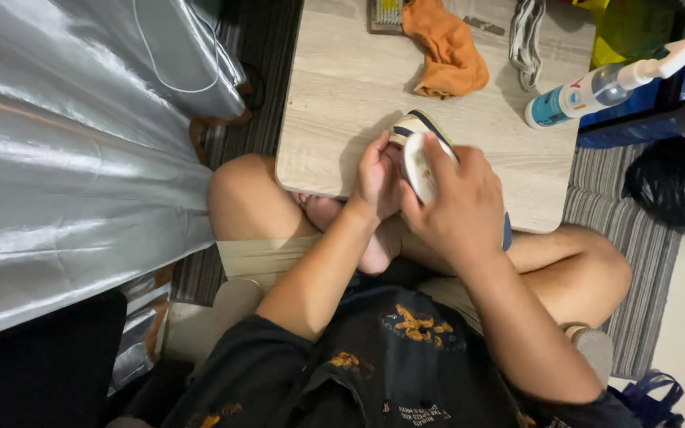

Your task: The person sprays a cleaning solution onto a white and blue sneaker and scrubs it with a round brush. They repeatedly apply the solution and scrub the upper and side panels of the shoe while holding it on a small table.

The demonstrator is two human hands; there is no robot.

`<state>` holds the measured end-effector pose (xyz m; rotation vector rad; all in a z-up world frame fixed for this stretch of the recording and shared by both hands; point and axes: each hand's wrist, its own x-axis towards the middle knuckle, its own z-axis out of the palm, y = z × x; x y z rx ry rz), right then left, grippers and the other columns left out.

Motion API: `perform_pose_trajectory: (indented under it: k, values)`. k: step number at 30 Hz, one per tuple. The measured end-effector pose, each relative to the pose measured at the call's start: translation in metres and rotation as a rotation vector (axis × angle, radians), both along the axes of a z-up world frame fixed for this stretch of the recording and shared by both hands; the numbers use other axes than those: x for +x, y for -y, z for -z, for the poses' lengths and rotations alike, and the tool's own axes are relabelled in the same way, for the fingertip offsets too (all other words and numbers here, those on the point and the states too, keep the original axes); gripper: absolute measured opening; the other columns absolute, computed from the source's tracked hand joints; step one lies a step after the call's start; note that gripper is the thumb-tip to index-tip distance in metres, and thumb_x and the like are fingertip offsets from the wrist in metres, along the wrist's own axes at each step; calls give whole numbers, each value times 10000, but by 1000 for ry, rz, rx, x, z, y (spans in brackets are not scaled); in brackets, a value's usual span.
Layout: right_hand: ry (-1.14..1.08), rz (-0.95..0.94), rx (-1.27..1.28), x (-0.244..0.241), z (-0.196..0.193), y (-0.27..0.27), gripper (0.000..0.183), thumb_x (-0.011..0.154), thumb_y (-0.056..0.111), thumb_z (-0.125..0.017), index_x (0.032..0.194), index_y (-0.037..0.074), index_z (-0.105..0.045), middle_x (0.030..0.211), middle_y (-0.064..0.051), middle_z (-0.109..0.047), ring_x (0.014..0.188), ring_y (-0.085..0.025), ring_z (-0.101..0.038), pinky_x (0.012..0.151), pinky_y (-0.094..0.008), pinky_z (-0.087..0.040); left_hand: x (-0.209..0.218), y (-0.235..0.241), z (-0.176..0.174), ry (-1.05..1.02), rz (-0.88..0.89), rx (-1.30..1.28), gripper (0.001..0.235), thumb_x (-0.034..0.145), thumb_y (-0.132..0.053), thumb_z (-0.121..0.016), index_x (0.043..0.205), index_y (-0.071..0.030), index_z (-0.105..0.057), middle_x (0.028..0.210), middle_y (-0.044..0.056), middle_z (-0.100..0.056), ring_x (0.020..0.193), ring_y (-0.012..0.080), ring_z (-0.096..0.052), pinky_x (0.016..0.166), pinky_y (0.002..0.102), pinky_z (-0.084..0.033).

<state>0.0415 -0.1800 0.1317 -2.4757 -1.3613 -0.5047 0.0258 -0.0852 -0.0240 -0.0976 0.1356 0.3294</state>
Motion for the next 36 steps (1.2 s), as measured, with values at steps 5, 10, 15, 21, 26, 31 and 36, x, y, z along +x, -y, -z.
perform_pose_trajectory:
  k: [5, 10, 15, 21, 26, 31, 36]
  values:
    - [-58, -57, -82, 25, 5, -45, 639, 833, 575, -734, 1360, 215, -690, 1046, -124, -594, 846, -379, -691, 695, -482, -516, 3, -14, 10, -104, -20, 7, 453, 975, -399, -603, 1122, 10, -729, 1110, 193, -747, 998, 329, -724, 990, 463, -540]
    - [-183, -78, -168, 25, -5, -56, 593, 835, 550, -711, 1351, 258, -691, 1089, -133, -578, 946, -426, -677, 746, -502, -515, -8, -15, -15, -16, -42, 36, 670, 999, -613, -520, 1279, -20, -657, 1298, 155, -668, 1168, 313, -658, 1111, 455, -462]
    - [-103, -17, -111, 11, -1, -13, 583, 852, 550, -722, 1358, 261, -701, 1089, -120, -560, 926, -387, -678, 745, -456, -532, -7, -4, -13, 89, -35, 28, 1037, 943, -897, -434, 1408, 17, -589, 1433, 221, -590, 1317, 362, -589, 1196, 520, -398]
    - [25, -11, -43, -12, 0, 48, 535, 843, 516, -737, 1297, 233, -736, 1096, -134, -592, 887, -364, -690, 719, -432, -534, -9, -11, -46, 89, -13, 78, 1180, 883, -966, -396, 1366, 98, -565, 1340, 291, -626, 1210, 435, -652, 1113, 592, -469]
    - [24, -30, -9, -4, -3, 28, 532, 846, 508, -740, 1297, 226, -737, 1065, -132, -592, 857, -353, -679, 712, -427, -516, -12, -5, -41, 131, 23, 93, 1167, 895, -954, -390, 1373, 97, -557, 1370, 284, -605, 1255, 438, -621, 1128, 592, -451]
    - [30, -64, -1, 19, -2, -31, 537, 836, 548, -745, 1277, 241, -754, 994, -105, -584, 801, -341, -683, 676, -424, -508, -16, -13, -20, 118, 64, 143, 1044, 947, -889, -364, 1378, 40, -565, 1387, 240, -615, 1280, 381, -616, 1158, 520, -451]
    - [-3, -111, -88, 25, -6, -78, 513, 937, 581, -630, 1254, 180, -675, 927, -168, -532, 811, -398, -579, 595, -518, -466, -9, -16, -3, 44, 41, 107, 1021, 911, -913, -405, 1384, -28, -594, 1402, 199, -617, 1287, 364, -614, 1177, 510, -436]
